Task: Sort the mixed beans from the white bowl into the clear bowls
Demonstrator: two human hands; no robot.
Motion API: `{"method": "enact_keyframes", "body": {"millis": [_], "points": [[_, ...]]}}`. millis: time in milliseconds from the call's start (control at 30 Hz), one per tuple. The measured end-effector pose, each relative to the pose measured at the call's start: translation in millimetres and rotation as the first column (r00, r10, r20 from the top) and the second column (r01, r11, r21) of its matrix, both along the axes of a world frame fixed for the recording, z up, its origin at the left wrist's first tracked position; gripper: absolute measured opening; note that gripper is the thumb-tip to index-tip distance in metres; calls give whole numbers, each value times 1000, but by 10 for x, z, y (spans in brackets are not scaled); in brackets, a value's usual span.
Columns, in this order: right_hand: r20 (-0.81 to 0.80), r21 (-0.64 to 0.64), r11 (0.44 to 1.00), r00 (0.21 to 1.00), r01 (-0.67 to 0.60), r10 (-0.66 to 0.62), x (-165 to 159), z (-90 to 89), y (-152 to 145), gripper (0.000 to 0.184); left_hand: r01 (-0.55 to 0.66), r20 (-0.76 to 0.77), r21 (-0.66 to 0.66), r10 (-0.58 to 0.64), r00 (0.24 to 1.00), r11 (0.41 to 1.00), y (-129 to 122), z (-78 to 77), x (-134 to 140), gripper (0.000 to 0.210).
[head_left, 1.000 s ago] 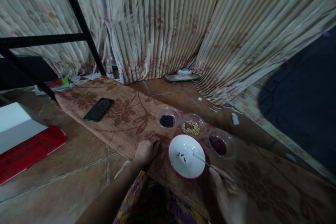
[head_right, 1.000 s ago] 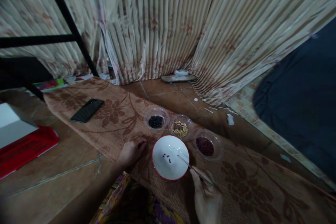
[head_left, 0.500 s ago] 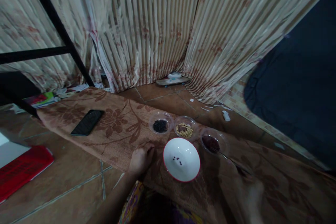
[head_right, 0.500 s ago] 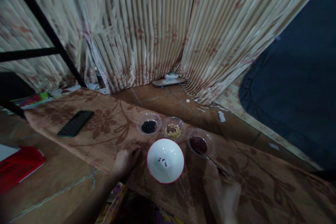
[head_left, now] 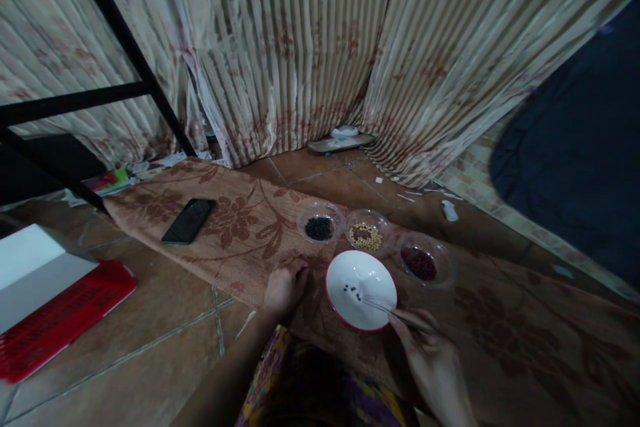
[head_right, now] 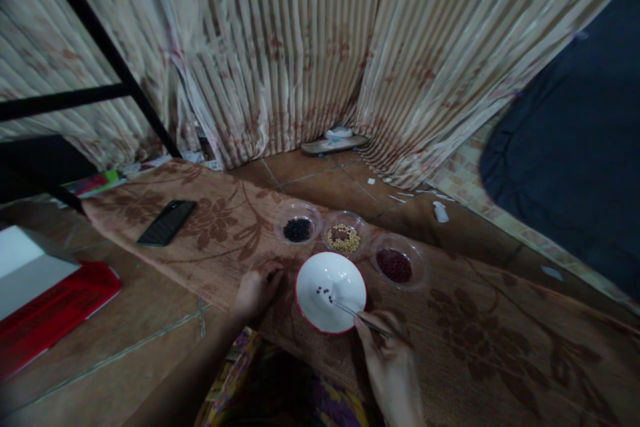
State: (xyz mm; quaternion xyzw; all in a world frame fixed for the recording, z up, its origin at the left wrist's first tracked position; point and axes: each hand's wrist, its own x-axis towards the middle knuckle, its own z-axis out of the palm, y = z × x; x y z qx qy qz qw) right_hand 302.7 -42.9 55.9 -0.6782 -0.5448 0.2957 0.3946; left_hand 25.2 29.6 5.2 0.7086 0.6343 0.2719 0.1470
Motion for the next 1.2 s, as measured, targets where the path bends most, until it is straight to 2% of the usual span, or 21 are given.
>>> {"method": "enact_keyframes", "body": {"millis": [267, 467, 567, 700, 833, 1033, 1200], "points": [[80, -42, 999, 996, -28, 32, 37, -65, 39, 41, 17, -22, 6, -17, 1000, 1000, 0, -6, -4, 14], [135, -48, 999, 991, 18, -12, 10, -90, 40, 43, 18, -8, 9, -18, 1000, 1000, 0, -22, -2, 14], [150, -20, 999, 988, 27, -23, 44, -137, 55, 45, 7, -9, 20, -7, 1000, 1000, -3, -13, 1, 14], [156, -11, 1000, 987, -27, 29, 104, -230, 89, 44, 13, -4, 27, -13, 1000, 1000, -6, 3, 4, 14], [134, -11, 1000, 991, 1, 1, 121, -287, 103, 41, 5, -10, 35, -4, 1000, 999, -8, -9, 3, 14], [171, 11, 999, 985, -38, 36, 140, -290, 116, 41, 21, 5, 27, -21, 1000, 999, -8, 1, 2, 14], [126, 27, 999, 992, -31, 27, 122, -250, 97, 41, 9, -5, 9, -8, 1000, 1000, -8, 27, 8, 14]]}}
